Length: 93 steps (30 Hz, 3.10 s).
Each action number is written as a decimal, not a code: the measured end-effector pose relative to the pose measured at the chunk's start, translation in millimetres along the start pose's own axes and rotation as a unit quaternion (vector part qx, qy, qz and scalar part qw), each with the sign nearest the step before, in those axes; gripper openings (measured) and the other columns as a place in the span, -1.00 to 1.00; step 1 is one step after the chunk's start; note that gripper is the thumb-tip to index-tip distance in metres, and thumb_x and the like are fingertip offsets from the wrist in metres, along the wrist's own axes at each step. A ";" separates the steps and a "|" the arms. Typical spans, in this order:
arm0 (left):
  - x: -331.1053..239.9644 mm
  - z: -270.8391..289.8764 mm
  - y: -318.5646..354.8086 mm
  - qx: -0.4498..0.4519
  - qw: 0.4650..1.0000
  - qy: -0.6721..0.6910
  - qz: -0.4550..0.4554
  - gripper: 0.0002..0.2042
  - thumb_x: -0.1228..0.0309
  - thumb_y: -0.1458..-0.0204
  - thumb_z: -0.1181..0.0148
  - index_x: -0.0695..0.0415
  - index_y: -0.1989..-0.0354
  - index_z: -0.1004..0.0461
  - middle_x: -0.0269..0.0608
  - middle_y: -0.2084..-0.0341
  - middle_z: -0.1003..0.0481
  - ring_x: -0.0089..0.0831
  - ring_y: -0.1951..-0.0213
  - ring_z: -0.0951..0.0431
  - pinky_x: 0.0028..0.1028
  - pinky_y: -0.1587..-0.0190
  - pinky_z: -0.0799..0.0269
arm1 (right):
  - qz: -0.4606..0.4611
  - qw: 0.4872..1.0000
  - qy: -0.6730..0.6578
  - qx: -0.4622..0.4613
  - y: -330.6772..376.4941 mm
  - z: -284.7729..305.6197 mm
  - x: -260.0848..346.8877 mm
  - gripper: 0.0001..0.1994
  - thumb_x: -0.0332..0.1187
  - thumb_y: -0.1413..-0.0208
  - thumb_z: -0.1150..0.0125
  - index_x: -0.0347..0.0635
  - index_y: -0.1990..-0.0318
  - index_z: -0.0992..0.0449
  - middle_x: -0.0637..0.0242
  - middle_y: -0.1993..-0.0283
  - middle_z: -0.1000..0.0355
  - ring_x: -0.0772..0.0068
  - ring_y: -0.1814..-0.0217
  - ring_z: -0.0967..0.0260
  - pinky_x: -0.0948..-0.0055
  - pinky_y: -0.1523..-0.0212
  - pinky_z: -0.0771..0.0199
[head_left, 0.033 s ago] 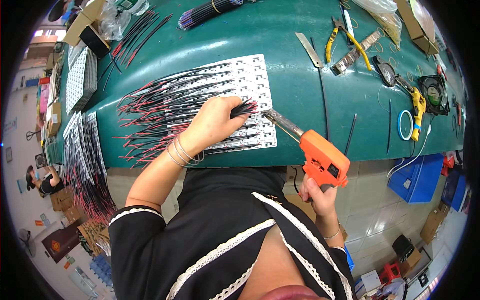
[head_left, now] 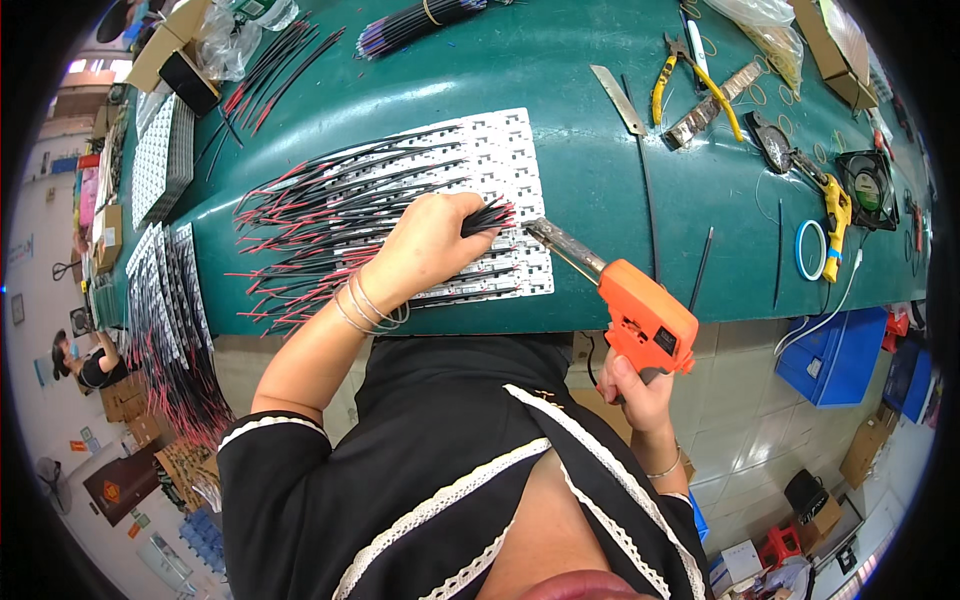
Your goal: The person solders wires onto a circuit board using a soldering iron, places the assembled board onto a stack to the side, and then solders wires onto a new circuit board.
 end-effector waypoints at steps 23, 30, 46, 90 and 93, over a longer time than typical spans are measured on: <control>-0.3 -5.2 -3.1 -0.011 0.998 -0.054 -0.004 -0.79 0.38 0.23 -0.15 0.30 0.62 -0.34 0.12 0.69 -0.34 0.03 0.55 -0.38 -0.28 0.50 -0.28 | -0.013 1.000 0.018 -0.016 -3.9 -4.8 1.2 -0.83 -0.38 -0.04 0.00 -0.34 0.35 -0.26 0.38 0.75 -0.16 0.61 0.81 -0.08 0.62 0.76 -0.14; -2.0 -3.5 -6.0 0.004 0.999 -0.045 0.004 -0.78 0.37 0.22 -0.15 0.31 0.63 -0.34 0.12 0.72 -0.32 0.02 0.58 -0.36 -0.29 0.51 -0.27 | -0.008 1.000 0.003 0.003 -0.8 -0.8 -1.3 -0.69 -0.40 -0.04 0.02 -0.42 0.12 -0.17 0.37 0.72 -0.16 0.61 0.80 -0.07 0.60 0.76 -0.14; -7.3 -1.3 -12.6 0.031 0.997 -0.072 -0.015 -0.77 0.36 0.24 -0.15 0.32 0.63 -0.36 0.12 0.75 -0.32 0.02 0.60 -0.37 -0.27 0.50 -0.28 | -0.025 0.999 0.002 -0.038 -3.0 -7.1 4.0 -0.82 -0.36 -0.04 0.01 -0.31 0.46 -0.26 0.39 0.77 -0.16 0.62 0.80 -0.10 0.62 0.76 -0.16; 0.6 14.6 -8.0 -0.048 0.997 0.064 0.008 -0.80 0.41 0.15 -0.13 0.33 0.54 -0.32 0.08 0.69 -0.32 -0.04 0.60 -0.33 -0.31 0.52 -0.21 | 0.026 0.999 -0.034 -0.003 -17.1 2.8 4.0 -0.63 -0.43 -0.02 0.01 -0.45 0.04 -0.15 0.35 0.68 -0.17 0.61 0.78 -0.08 0.62 0.75 -0.14; 1.2 12.9 -9.4 -0.029 0.999 0.037 0.015 -0.81 0.41 0.11 -0.13 0.31 0.52 -0.37 -0.10 0.72 -0.32 -0.44 0.65 -0.24 -0.45 0.54 -0.19 | 0.033 0.999 -0.015 0.009 -18.4 1.9 4.2 -0.64 -0.45 -0.02 0.02 -0.46 0.04 -0.15 0.35 0.69 -0.17 0.61 0.78 -0.08 0.61 0.76 -0.14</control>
Point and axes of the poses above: each hand's wrist, its own y-axis away from the middle knuckle, its own z-axis out of the back of the hand, x = y × z, the point moved 3 cm from there along -y, towards the middle knuckle
